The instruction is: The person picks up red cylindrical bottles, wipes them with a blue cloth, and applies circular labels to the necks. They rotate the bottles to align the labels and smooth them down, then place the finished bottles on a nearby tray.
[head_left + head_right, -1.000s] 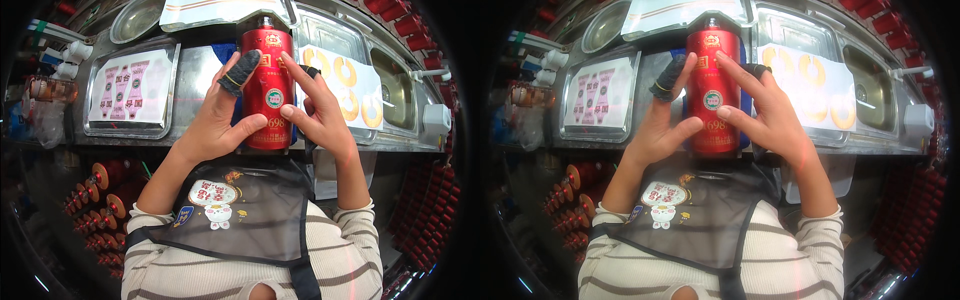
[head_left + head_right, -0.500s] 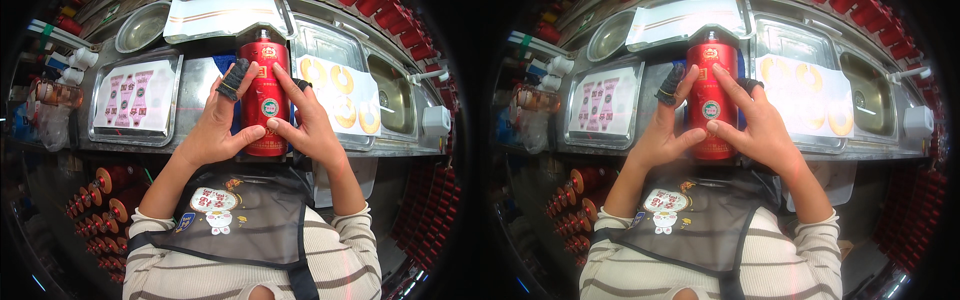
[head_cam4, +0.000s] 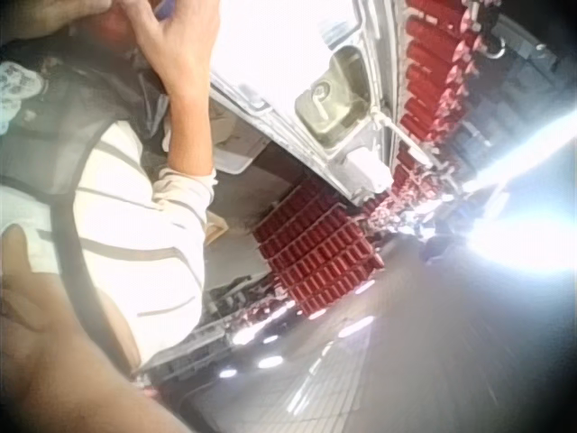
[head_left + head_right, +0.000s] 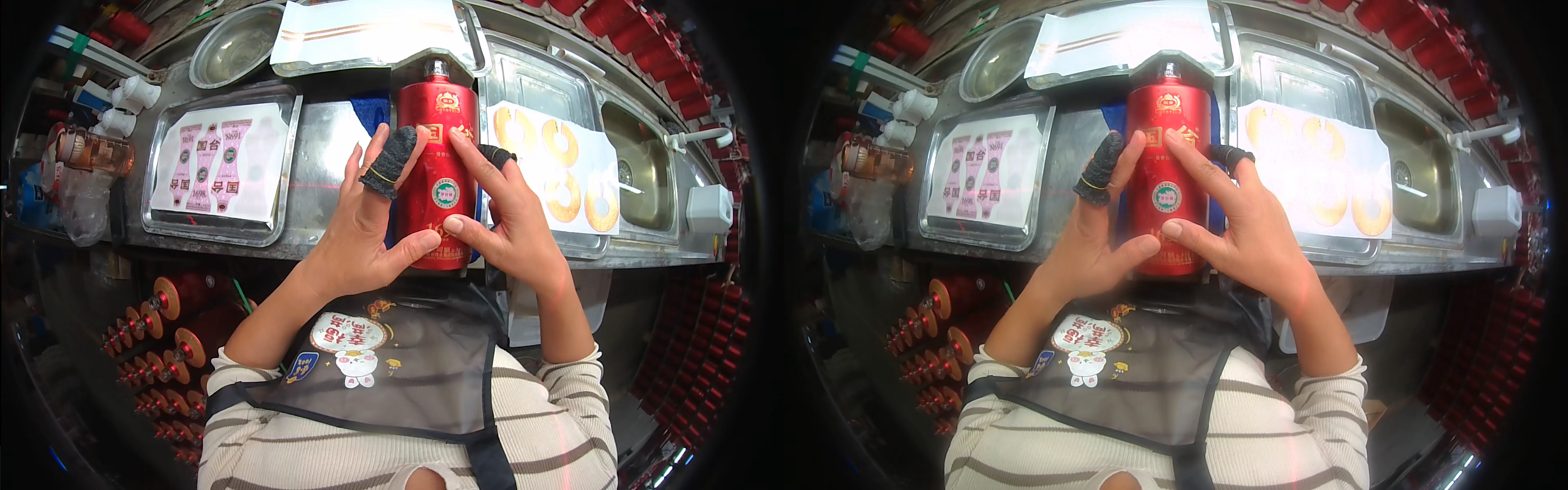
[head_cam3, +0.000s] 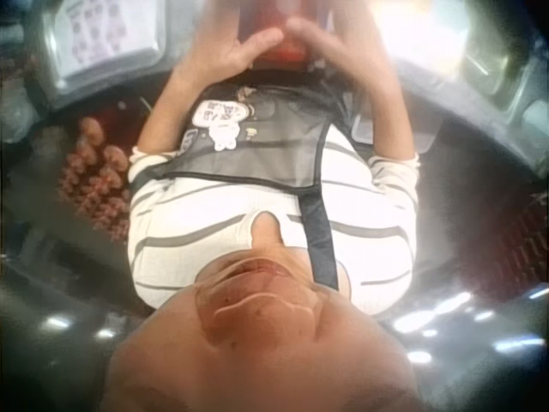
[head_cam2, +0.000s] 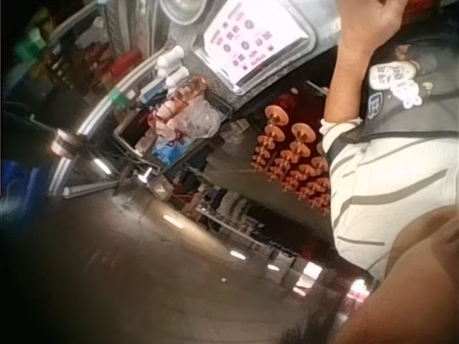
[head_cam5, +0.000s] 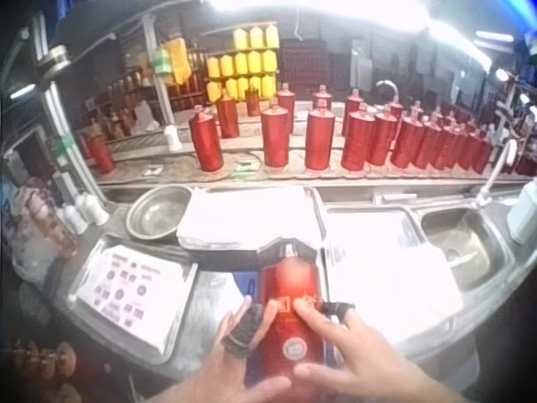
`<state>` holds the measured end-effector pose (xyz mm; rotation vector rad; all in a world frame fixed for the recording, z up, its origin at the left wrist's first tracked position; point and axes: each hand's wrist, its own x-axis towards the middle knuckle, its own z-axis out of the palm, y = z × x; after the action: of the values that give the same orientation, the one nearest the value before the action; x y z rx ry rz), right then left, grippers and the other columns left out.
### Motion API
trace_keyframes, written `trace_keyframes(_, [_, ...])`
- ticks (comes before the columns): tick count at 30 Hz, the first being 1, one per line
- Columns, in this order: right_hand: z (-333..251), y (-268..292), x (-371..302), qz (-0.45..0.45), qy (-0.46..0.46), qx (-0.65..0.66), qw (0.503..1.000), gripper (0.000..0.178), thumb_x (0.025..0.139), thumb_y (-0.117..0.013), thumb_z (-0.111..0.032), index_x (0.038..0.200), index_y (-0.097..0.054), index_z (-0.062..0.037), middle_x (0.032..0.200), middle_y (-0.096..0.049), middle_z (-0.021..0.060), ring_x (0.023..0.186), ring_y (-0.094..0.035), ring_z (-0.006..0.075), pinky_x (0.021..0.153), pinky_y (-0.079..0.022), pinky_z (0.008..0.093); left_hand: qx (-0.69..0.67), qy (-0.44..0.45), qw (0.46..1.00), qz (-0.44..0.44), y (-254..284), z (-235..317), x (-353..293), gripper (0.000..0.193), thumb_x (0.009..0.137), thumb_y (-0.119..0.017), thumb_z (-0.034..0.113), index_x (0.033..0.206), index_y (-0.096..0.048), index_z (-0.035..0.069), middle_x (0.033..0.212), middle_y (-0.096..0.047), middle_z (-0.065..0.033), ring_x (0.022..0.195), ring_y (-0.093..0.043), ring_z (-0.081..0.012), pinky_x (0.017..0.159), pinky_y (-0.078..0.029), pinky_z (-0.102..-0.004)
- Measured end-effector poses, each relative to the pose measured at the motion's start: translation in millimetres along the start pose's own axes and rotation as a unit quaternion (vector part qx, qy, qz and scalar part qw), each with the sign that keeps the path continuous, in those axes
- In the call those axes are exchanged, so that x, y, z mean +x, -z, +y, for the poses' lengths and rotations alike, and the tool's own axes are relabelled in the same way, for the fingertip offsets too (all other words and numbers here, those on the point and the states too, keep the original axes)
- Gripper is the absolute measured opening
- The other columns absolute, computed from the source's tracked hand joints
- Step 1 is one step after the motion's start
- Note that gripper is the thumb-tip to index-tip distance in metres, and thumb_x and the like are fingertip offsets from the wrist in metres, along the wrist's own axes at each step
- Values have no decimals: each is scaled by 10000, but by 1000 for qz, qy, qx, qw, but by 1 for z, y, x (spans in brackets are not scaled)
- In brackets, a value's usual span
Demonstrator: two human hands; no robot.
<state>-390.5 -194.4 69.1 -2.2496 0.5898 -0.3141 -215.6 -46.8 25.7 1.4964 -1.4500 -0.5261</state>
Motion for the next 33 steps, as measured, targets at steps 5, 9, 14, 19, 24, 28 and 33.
trace_keyframes(5, [2, 1, 7, 6, -2, -9, 1000, 820, 801, -789, -313, 1546, -471, -195, 880, -463, 67, 777, -412, 202, 719, -407, 310, 56, -14, 998, -11, 1, 0, 8, 894, 904, -699, 424, 1604, -241, 110, 1647, -306, -128, 1513, -193, -481, 1176, -94, -684])
trace_keyframes(9, [-6, 4, 10, -28, -37, -12, 999, 825, 805, -780, -271, 1556, -450, -183, 1017, -560, 137, 878, -468, 253, 833, -443, 340, 111, -30, 993, -6, 3, 0, 9, 890, 898, -703, 412, 1604, -246, 119, 1639, -315, -134, 1499, -216, -495, 1174, -98, -685])
trace_keyframes(14, [2, -2, 11, -12, -12, -19, 1000, 822, 815, -773, -319, 1560, -436, -228, 1077, -575, 193, 906, -532, 305, 859, -472, 366, 97, -23, 995, -13, 5, 1, 10, 902, 889, -710, 410, 1601, -242, 115, 1645, -300, -142, 1503, -206, -496, 1177, -86, -688])
trace_keyframes(19, [2, -4, 9, 7, 10, -5, 1000, 797, 832, -762, -404, 1553, -438, -299, 1016, -546, 230, 874, -584, 369, 809, -507, 405, 106, -16, 994, -21, 5, 1, 6, 927, 880, -719, 417, 1602, -221, 117, 1645, -297, -146, 1510, -193, -491, 1181, -74, -687])
trace_keyframes(24, [-5, 3, 10, -15, -34, -14, 999, 813, 834, -761, -414, 1565, -417, -318, 910, -503, 186, 786, -541, 329, 744, -480, 387, 98, -29, 995, -11, 4, 1, 6, 930, 882, -718, 419, 1605, -215, 123, 1652, -290, -131, 1514, -184, -487, 1179, -73, -691])
trace_keyframes(28, [-2, -2, 12, -1, -27, -15, 1000, 821, 837, -754, -430, 1572, -403, -330, 818, -449, 145, 715, -492, 300, 686, -444, 367, 106, -19, 994, -14, 3, 1, 7, 932, 880, -716, 425, 1608, -213, 134, 1659, -283, -115, 1512, -186, -489, 1178, -72, -693])
trace_keyframes(33, [-5, 0, 13, -14, -41, -14, 999, 847, 825, -756, -329, 1586, -395, -233, 833, -430, 72, 742, -420, 205, 693, -388, 314, 99, -24, 995, -11, 3, -1, 8, 945, 879, -714, 434, 1611, -201, 130, 1662, -277, -112, 1511, -187, -493, 1176, -70, -696])
